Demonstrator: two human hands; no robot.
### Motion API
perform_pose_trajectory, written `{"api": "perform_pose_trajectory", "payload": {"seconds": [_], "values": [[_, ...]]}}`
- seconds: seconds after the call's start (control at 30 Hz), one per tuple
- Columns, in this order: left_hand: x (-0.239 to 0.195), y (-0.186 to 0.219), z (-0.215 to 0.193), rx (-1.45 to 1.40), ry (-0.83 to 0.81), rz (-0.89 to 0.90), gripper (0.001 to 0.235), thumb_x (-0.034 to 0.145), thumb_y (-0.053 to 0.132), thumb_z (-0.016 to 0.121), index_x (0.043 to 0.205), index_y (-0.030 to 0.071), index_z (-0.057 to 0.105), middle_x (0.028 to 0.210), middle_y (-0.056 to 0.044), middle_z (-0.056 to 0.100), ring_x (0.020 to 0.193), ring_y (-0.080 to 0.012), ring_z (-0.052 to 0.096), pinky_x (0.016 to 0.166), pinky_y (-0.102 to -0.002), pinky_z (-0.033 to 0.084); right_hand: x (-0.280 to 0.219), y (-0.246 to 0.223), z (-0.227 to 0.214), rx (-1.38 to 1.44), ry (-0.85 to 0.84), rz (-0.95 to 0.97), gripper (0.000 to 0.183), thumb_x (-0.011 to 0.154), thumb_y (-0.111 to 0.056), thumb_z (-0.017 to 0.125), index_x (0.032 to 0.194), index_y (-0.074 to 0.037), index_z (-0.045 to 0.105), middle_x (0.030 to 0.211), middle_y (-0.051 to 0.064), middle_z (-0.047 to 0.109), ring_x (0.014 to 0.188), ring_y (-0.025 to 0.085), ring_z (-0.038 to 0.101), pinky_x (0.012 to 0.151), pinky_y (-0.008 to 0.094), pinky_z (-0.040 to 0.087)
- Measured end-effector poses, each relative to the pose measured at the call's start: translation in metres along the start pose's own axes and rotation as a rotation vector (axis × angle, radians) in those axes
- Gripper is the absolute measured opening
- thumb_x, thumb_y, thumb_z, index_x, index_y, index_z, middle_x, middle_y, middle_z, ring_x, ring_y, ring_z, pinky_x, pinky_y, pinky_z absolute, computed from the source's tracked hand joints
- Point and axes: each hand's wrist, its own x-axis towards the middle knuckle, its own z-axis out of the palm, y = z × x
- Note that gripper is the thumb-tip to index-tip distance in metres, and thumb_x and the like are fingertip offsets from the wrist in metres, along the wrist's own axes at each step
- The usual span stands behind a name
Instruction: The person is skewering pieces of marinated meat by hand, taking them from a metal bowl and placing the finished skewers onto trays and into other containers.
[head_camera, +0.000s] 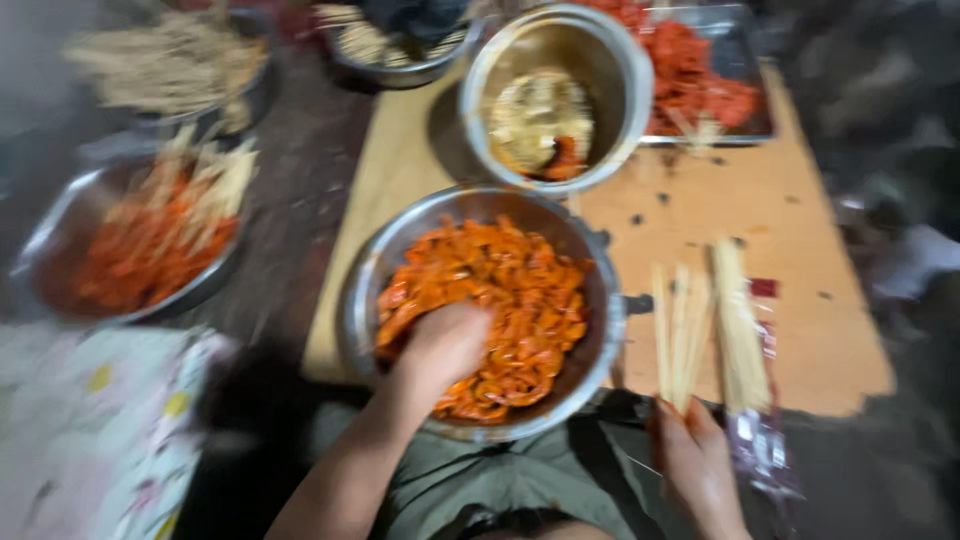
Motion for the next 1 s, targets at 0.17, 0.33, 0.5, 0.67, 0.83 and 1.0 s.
{"api": "perform_pose_trajectory", "payload": {"seconds": [0.17, 0.33, 0.5, 0.67, 0.83, 1.0], "values": [[-0.019, -0.007, -0.02, -0.096, 0.132, -0.054, 0.014, 0.08, 0.01, 0.061, 0.092, 0.004, 0.067, 0.092, -0.024, 0.07, 0.092, -0.0449, 0.067, 0.081, -0.055, 0.052, 0.034, 0.001, 0.011, -0.464, 0.184, -0.321, 0.028, 0.098, -0.021, 0.06, 0.117, -0.002, 0.067, 0.084, 0.023, 0.07, 0.078, 0.035, 0.067, 0.067, 0.044, 0.053], [-0.024, -0.001, -0.026, -0.111, 0.391, 0.026, 0.027, 0.076, 0.017, 0.071, 0.097, 0.001, 0.066, 0.1, -0.026, 0.067, 0.101, -0.0447, 0.063, 0.088, -0.051, 0.052, 0.053, -0.018, 0.016, -0.598, 0.158, -0.417, 0.033, 0.091, -0.015, 0.059, 0.121, -0.002, 0.063, 0.093, 0.029, 0.07, 0.092, 0.047, 0.068, 0.078, 0.052, 0.054], [-0.027, 0.014, -0.034, -0.02, 0.447, -0.137, 0.038, 0.076, 0.02, 0.076, 0.107, 0.0, 0.067, 0.108, -0.026, 0.067, 0.103, -0.0439, 0.064, 0.089, -0.053, 0.051, 0.084, -0.029, 0.024, -0.797, 0.228, -0.382, 0.039, 0.092, -0.011, 0.057, 0.131, -0.004, 0.062, 0.097, 0.031, 0.069, 0.096, 0.047, 0.066, 0.084, 0.055, 0.052], [-0.047, 0.014, -0.024, 0.072, 0.104, -0.299, 0.084, 0.081, 0.031, 0.076, 0.151, -0.003, 0.043, 0.11, -0.022, 0.07, 0.106, -0.0405, 0.065, 0.107, -0.058, 0.043, 0.111, -0.003, 0.017, -1.014, 0.171, -0.484, 0.032, 0.099, -0.031, 0.061, 0.117, -0.004, 0.065, 0.103, 0.029, 0.067, 0.098, 0.046, 0.066, 0.086, 0.054, 0.052], [-0.036, 0.014, 0.005, -0.021, 0.115, -0.327, 0.029, 0.084, 0.013, 0.062, 0.111, 0.005, 0.069, 0.108, -0.023, 0.071, 0.104, -0.0406, 0.067, 0.092, -0.054, 0.053, 0.127, 0.002, 0.012, -0.982, 0.142, -0.472, 0.034, 0.097, -0.037, 0.066, 0.109, -0.006, 0.075, 0.099, 0.027, 0.071, 0.094, 0.046, 0.067, 0.083, 0.053, 0.054], [-0.036, 0.029, 0.0, -0.078, 0.207, -0.41, 0.033, 0.079, 0.012, 0.063, 0.111, 0.009, 0.071, 0.113, -0.026, 0.066, 0.103, -0.0457, 0.064, 0.084, -0.056, 0.054, 0.099, -0.02, 0.027, -0.614, 0.181, -0.628, 0.036, 0.106, -0.022, 0.067, 0.131, 0.004, 0.067, 0.1, 0.024, 0.071, 0.087, 0.033, 0.072, 0.081, 0.043, 0.056]]}}
